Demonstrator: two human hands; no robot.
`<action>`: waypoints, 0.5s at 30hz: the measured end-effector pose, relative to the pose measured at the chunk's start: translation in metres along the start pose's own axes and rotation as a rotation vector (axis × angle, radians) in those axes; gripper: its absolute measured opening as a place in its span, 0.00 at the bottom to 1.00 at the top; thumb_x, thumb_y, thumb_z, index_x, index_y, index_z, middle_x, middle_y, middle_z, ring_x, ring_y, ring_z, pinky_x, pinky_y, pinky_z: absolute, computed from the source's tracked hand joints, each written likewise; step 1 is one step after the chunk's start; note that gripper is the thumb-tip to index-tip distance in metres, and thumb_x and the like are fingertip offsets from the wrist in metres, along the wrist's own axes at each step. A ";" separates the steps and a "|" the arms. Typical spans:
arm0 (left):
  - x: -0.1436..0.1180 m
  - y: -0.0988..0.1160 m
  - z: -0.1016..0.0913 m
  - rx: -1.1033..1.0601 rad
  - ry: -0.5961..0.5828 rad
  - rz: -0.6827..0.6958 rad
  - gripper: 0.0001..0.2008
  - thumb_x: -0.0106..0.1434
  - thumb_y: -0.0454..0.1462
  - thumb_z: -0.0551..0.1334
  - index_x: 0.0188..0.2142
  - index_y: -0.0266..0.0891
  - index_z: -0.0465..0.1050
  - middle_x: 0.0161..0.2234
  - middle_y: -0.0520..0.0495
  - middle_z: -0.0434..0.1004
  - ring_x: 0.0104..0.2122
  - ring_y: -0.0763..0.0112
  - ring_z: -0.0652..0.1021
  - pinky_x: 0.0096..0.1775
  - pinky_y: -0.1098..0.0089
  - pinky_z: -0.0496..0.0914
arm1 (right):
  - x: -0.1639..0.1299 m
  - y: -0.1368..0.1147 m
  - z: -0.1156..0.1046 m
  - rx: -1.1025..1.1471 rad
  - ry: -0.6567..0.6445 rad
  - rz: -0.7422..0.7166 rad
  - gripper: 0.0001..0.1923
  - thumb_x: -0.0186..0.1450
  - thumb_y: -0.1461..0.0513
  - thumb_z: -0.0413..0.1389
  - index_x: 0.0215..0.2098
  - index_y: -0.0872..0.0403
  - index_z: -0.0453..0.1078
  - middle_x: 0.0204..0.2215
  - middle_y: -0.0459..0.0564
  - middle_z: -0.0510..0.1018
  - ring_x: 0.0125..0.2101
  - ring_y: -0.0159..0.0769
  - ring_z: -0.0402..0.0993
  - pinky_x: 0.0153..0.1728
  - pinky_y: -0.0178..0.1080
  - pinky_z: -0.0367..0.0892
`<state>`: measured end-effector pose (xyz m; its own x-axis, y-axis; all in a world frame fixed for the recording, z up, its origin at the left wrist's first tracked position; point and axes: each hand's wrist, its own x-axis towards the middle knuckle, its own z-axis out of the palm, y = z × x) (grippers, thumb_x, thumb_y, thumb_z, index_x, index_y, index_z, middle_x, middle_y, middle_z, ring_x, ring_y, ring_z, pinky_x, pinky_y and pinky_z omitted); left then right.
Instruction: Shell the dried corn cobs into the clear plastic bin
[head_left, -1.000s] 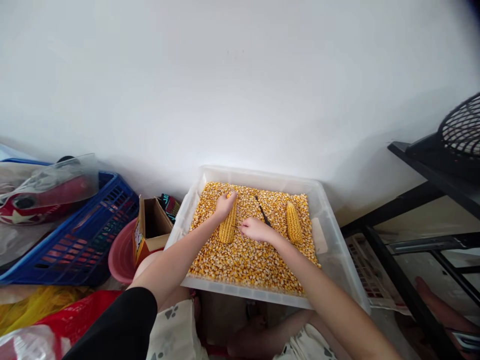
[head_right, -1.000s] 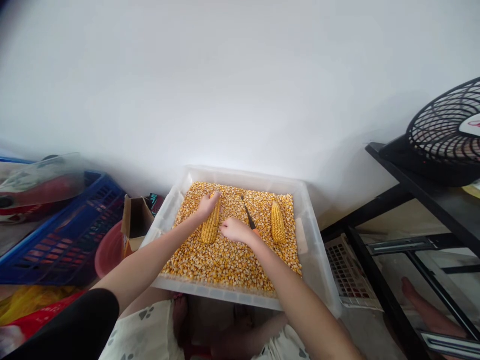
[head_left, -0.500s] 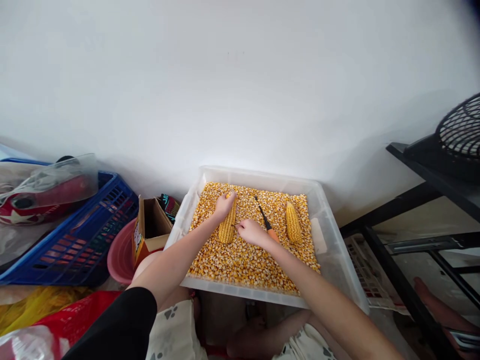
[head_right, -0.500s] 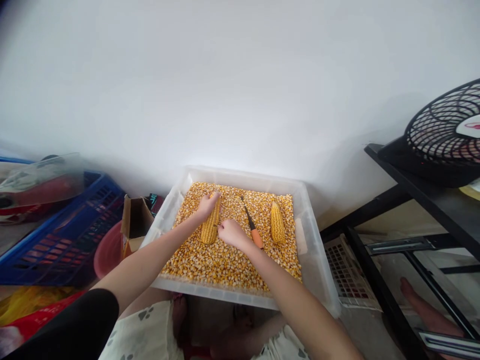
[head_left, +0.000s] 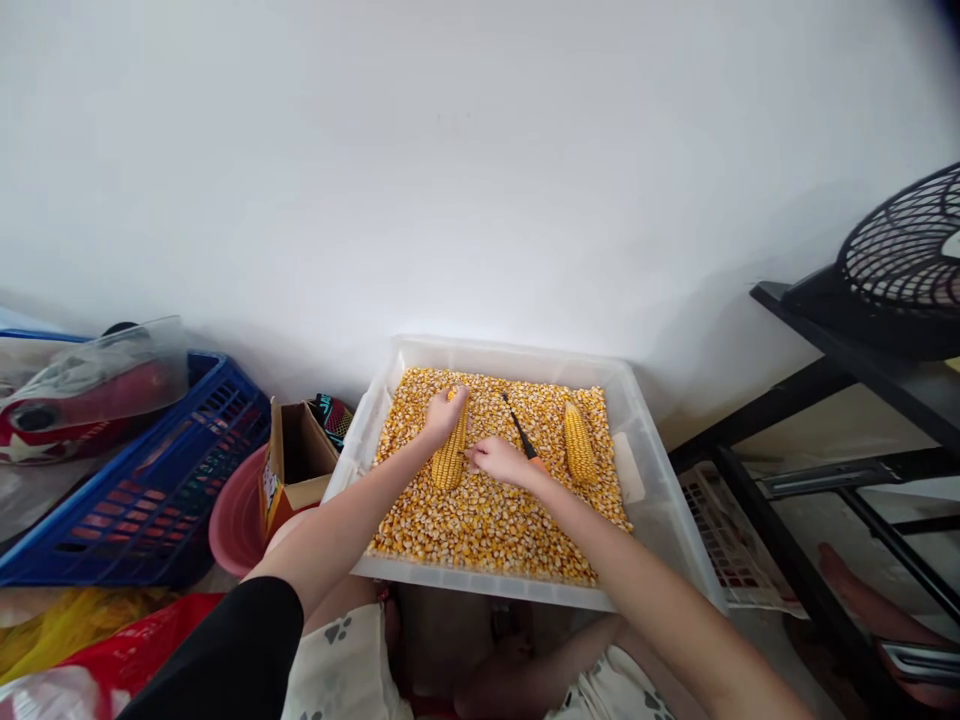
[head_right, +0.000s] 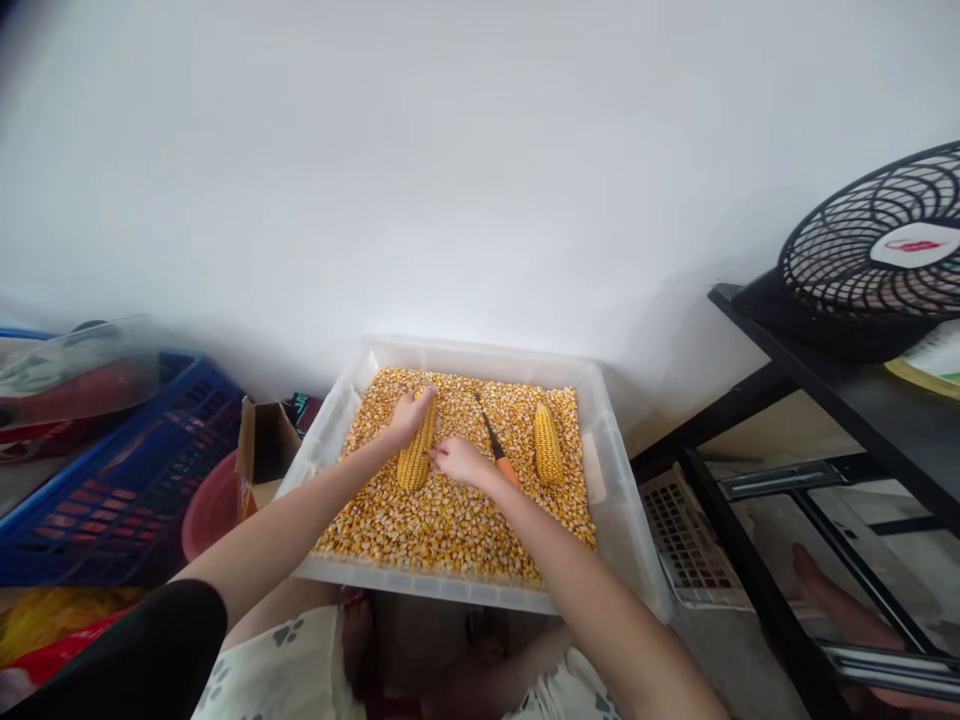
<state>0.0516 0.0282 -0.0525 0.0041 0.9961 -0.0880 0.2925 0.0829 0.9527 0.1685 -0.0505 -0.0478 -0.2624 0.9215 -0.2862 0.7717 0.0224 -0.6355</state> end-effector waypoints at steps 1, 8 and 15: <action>-0.003 0.002 0.002 0.046 -0.033 0.064 0.18 0.54 0.49 0.55 0.26 0.35 0.68 0.19 0.51 0.66 0.23 0.69 0.70 0.27 0.72 0.62 | 0.001 0.005 -0.005 0.016 -0.034 -0.041 0.16 0.63 0.60 0.47 0.26 0.59 0.74 0.22 0.49 0.75 0.22 0.28 0.65 0.24 0.30 0.53; -0.014 0.008 0.015 0.226 -0.334 0.352 0.16 0.53 0.48 0.56 0.25 0.35 0.69 0.21 0.52 0.68 0.27 0.69 0.70 0.31 0.72 0.63 | 0.003 0.018 -0.028 0.069 -0.243 -0.194 0.14 0.60 0.58 0.51 0.26 0.59 0.74 0.22 0.47 0.76 0.22 0.29 0.65 0.27 0.31 0.57; 0.000 0.002 0.002 -0.103 -0.247 0.016 0.17 0.54 0.50 0.56 0.26 0.37 0.65 0.17 0.51 0.67 0.22 0.69 0.72 0.26 0.71 0.66 | -0.002 0.007 -0.028 -0.031 -0.237 -0.184 0.14 0.61 0.59 0.50 0.25 0.59 0.74 0.19 0.45 0.73 0.20 0.27 0.62 0.24 0.30 0.54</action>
<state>0.0541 0.0285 -0.0514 0.2445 0.9610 -0.1289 0.1914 0.0825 0.9780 0.1908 -0.0415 -0.0310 -0.5244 0.7848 -0.3303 0.7154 0.1957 -0.6708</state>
